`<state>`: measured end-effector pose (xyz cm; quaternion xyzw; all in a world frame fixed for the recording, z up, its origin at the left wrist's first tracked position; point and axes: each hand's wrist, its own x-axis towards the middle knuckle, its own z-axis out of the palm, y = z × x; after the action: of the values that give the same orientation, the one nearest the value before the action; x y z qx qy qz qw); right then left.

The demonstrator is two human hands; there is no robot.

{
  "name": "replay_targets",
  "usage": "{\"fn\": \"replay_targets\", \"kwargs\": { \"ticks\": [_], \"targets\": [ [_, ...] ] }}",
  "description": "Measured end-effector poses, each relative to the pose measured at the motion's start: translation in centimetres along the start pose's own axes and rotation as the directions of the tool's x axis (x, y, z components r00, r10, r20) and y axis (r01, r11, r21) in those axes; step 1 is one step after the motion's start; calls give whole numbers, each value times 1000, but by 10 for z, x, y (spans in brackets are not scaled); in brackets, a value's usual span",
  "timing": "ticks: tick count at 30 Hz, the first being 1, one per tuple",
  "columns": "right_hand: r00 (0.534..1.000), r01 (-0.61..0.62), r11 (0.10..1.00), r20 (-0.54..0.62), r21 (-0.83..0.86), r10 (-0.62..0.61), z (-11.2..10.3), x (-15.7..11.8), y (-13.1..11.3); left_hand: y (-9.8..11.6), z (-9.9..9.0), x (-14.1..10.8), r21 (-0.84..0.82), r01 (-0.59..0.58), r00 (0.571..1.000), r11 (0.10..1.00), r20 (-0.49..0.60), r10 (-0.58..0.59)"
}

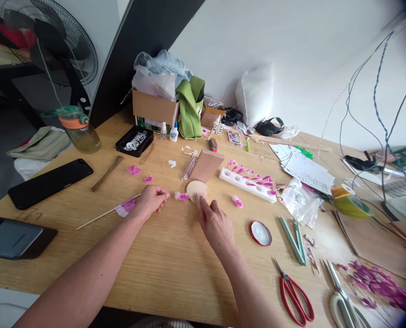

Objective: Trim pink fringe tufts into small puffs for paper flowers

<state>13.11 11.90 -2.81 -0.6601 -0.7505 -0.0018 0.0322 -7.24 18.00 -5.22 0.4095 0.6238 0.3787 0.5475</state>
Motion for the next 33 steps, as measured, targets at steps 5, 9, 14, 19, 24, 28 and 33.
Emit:
{"fn": "replay_targets", "kwargs": {
  "ticks": [5,9,14,19,24,28,33],
  "targets": [
    [999,-5,1000,-46,23,6,-1,0,2,2,-1,-2,-20,11,1000,1000,-1,-11],
    [996,-26,999,-89,43,30,-3,-2,4,6,0,-5,-31,26,1000,999,5,-26],
    [998,-2,1000,-55,29,4,1,-2,-1,6,2,-5,-27,34,999,999,7,-34],
    [999,27,1000,-40,1,-27,1,1,-3,6,2,-5,-15,28,1000,999,3,-28],
    [998,54,998,30,-37,-53,-2,10,-2,4,2,-4,5,29,1000,1000,-9,-29],
    [997,10,998,73,-66,-5,-5,25,-7,1,2,2,24,13,998,1000,-56,-12],
    [997,-4,998,79,-55,8,-9,30,-8,1,2,4,40,-11,998,999,-66,14]
  ]
}}
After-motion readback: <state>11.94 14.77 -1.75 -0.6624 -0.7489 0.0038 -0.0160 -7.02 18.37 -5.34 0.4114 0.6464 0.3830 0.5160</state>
